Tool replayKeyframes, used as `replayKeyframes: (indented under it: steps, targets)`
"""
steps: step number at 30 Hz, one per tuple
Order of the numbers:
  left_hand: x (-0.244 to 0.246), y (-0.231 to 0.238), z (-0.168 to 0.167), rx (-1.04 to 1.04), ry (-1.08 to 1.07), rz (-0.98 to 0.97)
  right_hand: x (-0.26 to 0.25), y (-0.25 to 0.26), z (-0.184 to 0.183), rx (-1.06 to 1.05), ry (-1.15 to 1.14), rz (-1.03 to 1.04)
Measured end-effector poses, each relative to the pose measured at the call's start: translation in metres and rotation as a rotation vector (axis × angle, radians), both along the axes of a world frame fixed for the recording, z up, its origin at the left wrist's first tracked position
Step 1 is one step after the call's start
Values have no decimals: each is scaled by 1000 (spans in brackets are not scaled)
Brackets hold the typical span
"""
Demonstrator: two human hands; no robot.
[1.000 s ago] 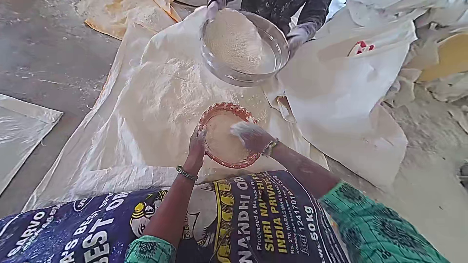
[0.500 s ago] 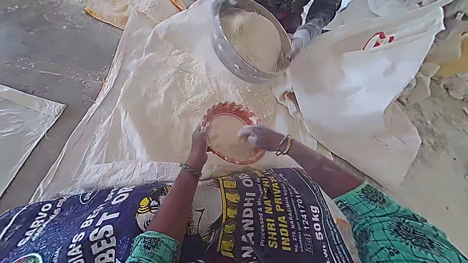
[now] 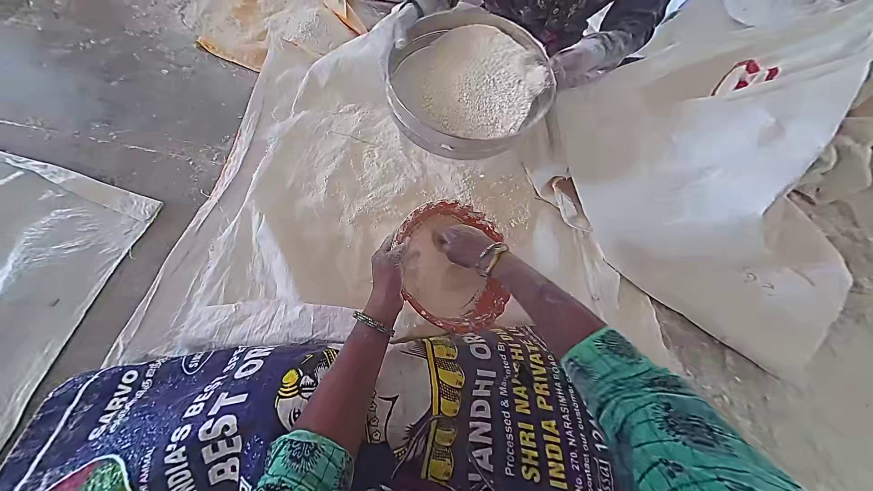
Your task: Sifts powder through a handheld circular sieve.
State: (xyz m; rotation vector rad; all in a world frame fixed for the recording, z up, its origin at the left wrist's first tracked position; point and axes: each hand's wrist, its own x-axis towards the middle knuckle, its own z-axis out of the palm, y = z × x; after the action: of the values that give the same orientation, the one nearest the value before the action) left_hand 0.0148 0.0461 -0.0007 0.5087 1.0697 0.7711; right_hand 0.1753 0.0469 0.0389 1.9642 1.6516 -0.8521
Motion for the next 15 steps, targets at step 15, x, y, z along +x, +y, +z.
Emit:
replayKeyframes:
  steps: [15]
  targets:
    - [-4, 1, -4, -38, -62, 126, 15, -11, -2, 9, -95, -14]
